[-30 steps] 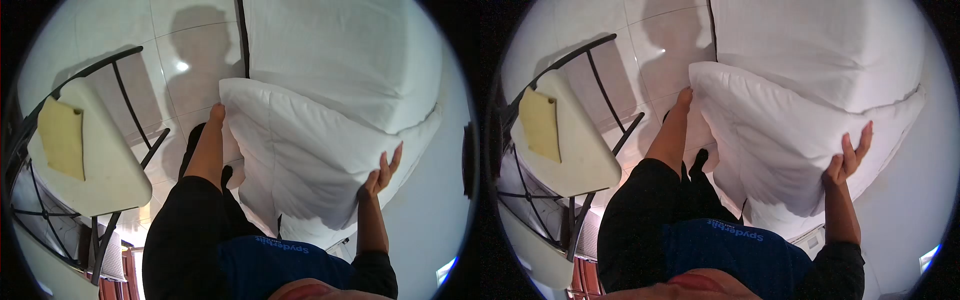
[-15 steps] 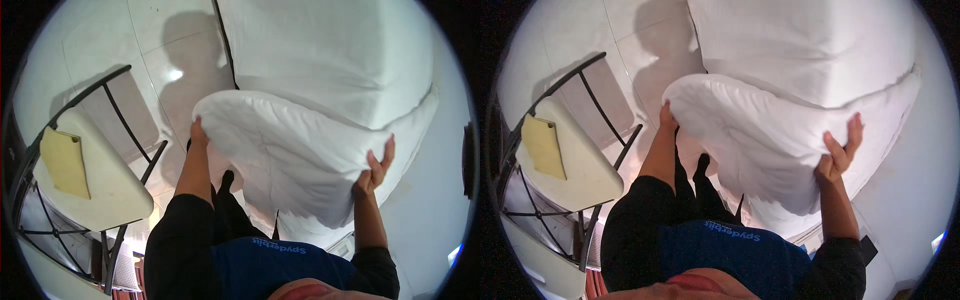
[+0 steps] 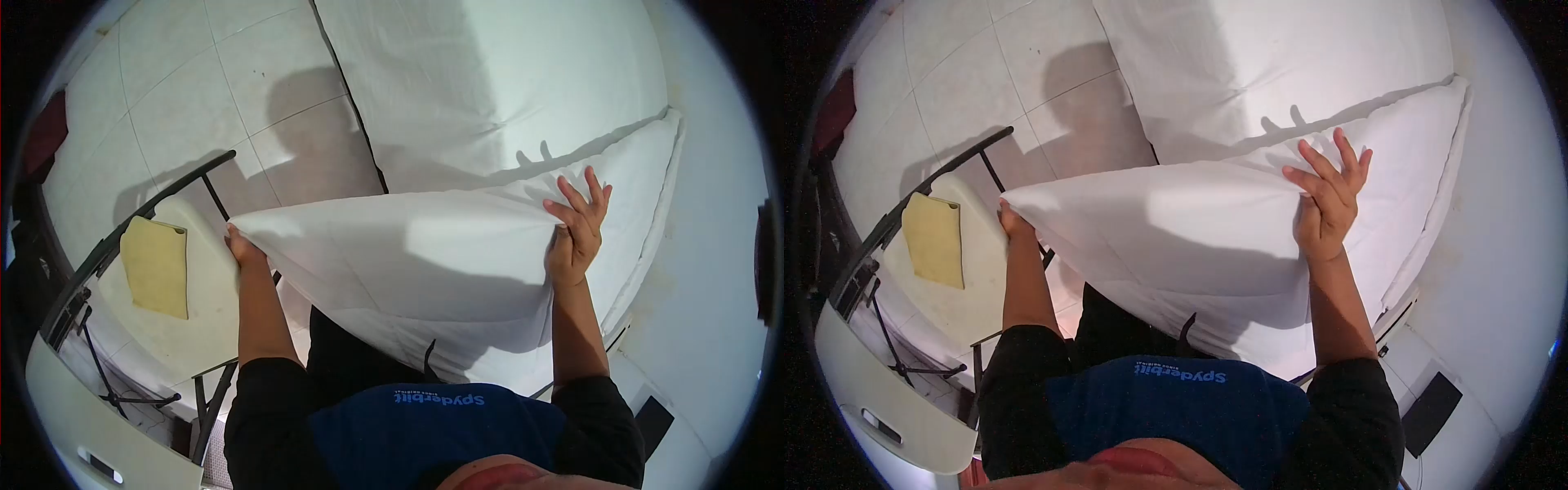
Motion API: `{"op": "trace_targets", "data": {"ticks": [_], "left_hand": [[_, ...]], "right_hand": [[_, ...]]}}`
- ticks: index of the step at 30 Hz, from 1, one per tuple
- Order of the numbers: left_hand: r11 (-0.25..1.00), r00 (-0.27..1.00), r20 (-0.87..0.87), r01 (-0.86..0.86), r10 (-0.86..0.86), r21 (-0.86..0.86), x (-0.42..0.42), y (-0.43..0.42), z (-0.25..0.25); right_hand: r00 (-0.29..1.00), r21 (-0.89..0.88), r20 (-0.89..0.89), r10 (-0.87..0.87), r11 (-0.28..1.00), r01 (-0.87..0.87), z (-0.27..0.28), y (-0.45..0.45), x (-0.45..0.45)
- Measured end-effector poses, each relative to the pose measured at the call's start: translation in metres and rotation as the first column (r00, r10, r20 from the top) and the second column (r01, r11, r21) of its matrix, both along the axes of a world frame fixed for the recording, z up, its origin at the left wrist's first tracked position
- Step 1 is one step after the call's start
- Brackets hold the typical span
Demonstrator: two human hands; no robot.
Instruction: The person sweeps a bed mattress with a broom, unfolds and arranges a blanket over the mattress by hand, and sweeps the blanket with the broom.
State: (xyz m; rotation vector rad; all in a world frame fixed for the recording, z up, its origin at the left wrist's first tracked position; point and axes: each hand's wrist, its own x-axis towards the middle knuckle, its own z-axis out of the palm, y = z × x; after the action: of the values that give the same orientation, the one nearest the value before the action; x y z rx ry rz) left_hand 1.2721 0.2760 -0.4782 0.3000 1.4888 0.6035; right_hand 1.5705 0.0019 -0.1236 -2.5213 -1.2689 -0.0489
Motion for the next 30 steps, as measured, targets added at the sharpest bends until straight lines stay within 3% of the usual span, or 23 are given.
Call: {"op": "trace_targets", "data": {"ticks": [3, 6, 8, 11, 12, 15, 17, 19, 21, 22, 23, 24, 26, 27, 30], "left_hand": [[0.999, 0.966, -0.256, -0.023, 0.029, 0.024, 0.017, 0.008, 0.009], [0.997, 0.937, -0.342, -0.071, 0.078, 0.033, 0.022, -0.002, -0.012], [0.995, 0.917, -0.385, -0.092, 0.103, 0.046, 0.014, -0.007, -0.036], [0.961, 0.959, -0.078, 0.269, -0.274, -0.070, 0.004, -0.015, -0.078], [0.959, 0.958, -0.063, 0.275, -0.279, -0.069, 0.012, -0.019, -0.079], [0.842, 0.790, -0.293, 0.506, -0.539, -0.187, 0.056, -0.017, -0.039], [0.665, 0.633, -0.262, 0.745, -0.728, -0.049, 0.086, -0.026, -0.011], [0.379, 0.421, -0.119, 0.885, -0.899, 0.270, 0.129, -0.055, 0.041], [0.112, 0.206, -0.096, 0.800, -0.974, 0.589, 0.171, -0.093, 0.117], [-0.011, 0.148, -0.178, 0.738, -0.973, 0.674, 0.186, -0.107, 0.154], [-0.127, 0.112, -0.262, 0.657, -0.958, 0.744, 0.200, -0.122, 0.190], [-0.145, 0.108, -0.278, 0.645, -0.955, 0.750, 0.206, -0.133, 0.203], [-0.324, 0.222, -0.541, 0.599, -0.812, 0.732, 0.216, -0.147, 0.222], [-0.336, 0.224, -0.545, 0.584, -0.808, 0.739, 0.216, -0.147, 0.228], [-0.098, 0.351, -0.302, 0.494, -0.887, 0.864, 0.211, -0.144, 0.243]], "right_hand": [[0.999, -0.098, 0.024, -0.036, 0.994, 0.038, -0.007, 0.012, 0.000], [0.995, -0.299, 0.069, -0.071, 0.950, 0.089, -0.039, 0.023, 0.001], [0.993, -0.282, 0.068, -0.098, 0.953, 0.114, -0.046, 0.036, 0.001], [0.983, -0.244, 0.089, -0.160, 0.954, 0.177, -0.048, 0.049, 0.003], [0.983, -0.289, 0.104, -0.153, 0.941, 0.177, -0.050, 0.049, 0.003], [0.974, -0.354, 0.157, -0.166, 0.911, 0.212, -0.047, 0.044, 0.001], [0.983, -0.273, 0.120, -0.142, 0.947, 0.170, -0.046, 0.041, 0.002], [0.983, -0.210, 0.118, -0.139, 0.964, 0.162, -0.047, 0.035, 0.001], [0.991, 0.149, -0.041, -0.130, 0.980, 0.135, -0.047, 0.025, 0.002], [0.989, 0.173, -0.023, -0.143, 0.974, 0.145, -0.046, 0.020, 0.001], [0.981, 0.266, -0.068, -0.181, 0.944, 0.193, -0.044, 0.016, -0.001], [0.971, 0.353, -0.120, -0.207, 0.905, 0.237, -0.043, 0.015, -0.005], [0.961, 0.454, -0.162, -0.226, 0.847, 0.276, -0.024, 0.011, -0.012], [0.958, 0.442, -0.197, -0.207, 0.854, 0.275, -0.013, 0.005, -0.023], [0.951, 0.399, -0.271, -0.149, 0.882, 0.252, 0.022, -0.026, -0.057]]}}
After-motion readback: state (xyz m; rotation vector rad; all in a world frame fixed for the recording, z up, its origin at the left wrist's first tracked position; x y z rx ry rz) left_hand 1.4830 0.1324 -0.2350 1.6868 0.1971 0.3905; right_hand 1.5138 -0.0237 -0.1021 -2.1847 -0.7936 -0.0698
